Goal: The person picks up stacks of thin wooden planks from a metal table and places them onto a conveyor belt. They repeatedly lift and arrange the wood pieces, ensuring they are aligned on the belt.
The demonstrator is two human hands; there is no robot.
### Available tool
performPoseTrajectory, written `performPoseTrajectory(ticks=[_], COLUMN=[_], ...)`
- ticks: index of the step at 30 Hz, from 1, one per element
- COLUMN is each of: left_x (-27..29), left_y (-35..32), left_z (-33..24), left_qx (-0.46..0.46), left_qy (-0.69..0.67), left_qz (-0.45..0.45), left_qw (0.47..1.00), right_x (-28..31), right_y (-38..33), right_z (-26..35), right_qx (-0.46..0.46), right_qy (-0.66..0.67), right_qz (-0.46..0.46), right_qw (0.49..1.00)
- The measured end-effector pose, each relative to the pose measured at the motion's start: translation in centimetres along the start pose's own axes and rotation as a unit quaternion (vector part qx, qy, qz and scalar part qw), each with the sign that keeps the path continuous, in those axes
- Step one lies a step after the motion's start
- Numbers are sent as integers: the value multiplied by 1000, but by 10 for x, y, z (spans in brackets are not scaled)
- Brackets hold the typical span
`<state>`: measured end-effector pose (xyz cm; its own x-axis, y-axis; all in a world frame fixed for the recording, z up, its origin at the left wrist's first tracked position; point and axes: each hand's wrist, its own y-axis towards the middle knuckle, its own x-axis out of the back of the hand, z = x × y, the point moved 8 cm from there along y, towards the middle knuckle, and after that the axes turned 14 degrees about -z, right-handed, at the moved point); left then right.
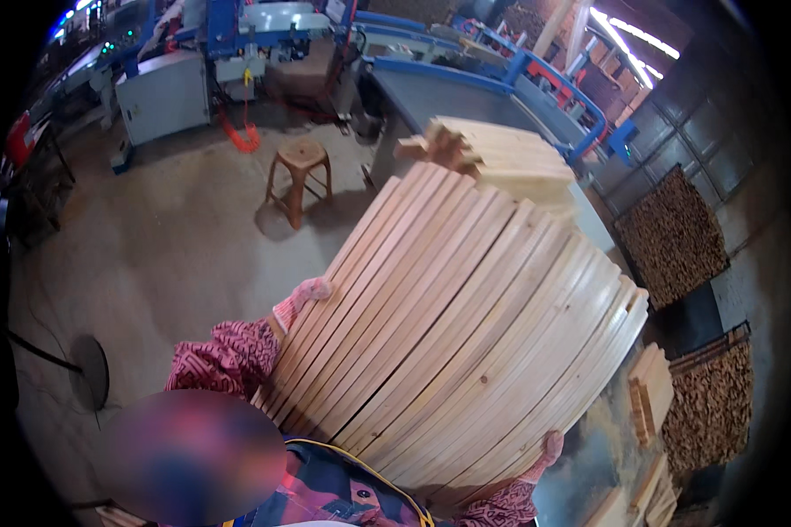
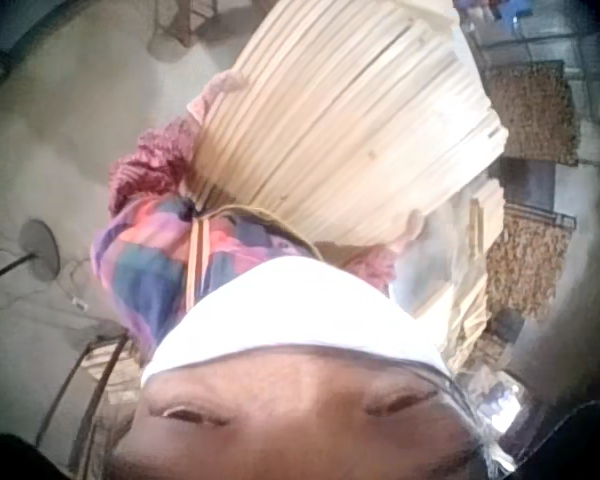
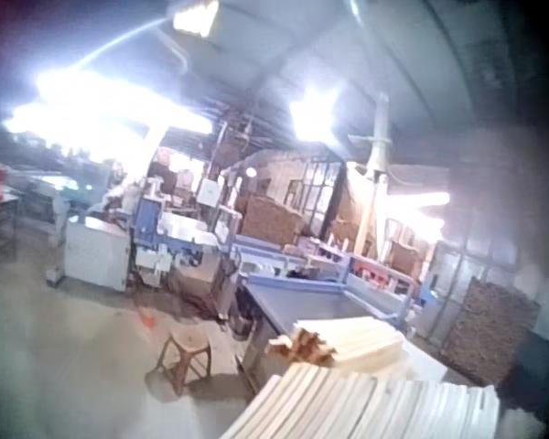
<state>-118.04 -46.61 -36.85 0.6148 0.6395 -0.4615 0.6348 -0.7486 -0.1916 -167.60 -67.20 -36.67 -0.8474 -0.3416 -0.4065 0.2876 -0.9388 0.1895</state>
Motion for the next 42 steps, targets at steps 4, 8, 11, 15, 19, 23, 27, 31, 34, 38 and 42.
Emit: performPoseTrajectory(ticks=[4,8,11,15,19,23,27,31,34,38,42], left_x=[-22,-11,39,66,15,-65,-22,-16,-19,-121,-192], left_y=[-15,-29,-9,34,40,69,98,249,328,458,563], left_z=[-9,8,-8,2,-17,-71,-62,-91,-66,-67,-42], left_qx=[77,54,-64,-114,-117,-204,-185,-158,-108,75,260], left_qy=[-134,-204,-192,-186,-237,-220,-203,-122,-143,-249,-203], left_qz=[8,-41,-88,-12,12,28,1,52,53,254,239], left_qw=[988,977,975,976,964,954,962,979,982,932,913], right_x=[-87,-96,-99,-147,-175,-232,-215,-170,-133,-54,30], right_y=[49,127,204,245,311,325,366,487,501,482,517], right_z=[14,6,-66,-72,-102,-28,-63,-101,-127,-122,-115], right_qx=[-122,-169,-221,-255,-232,-230,-256,-125,-163,34,-145], right_qy=[149,178,132,145,138,238,203,157,23,102,132], right_qz=[-29,85,199,228,281,258,370,289,189,-27,-2], right_qw=[981,966,946,928,921,908,869,936,968,994,981])
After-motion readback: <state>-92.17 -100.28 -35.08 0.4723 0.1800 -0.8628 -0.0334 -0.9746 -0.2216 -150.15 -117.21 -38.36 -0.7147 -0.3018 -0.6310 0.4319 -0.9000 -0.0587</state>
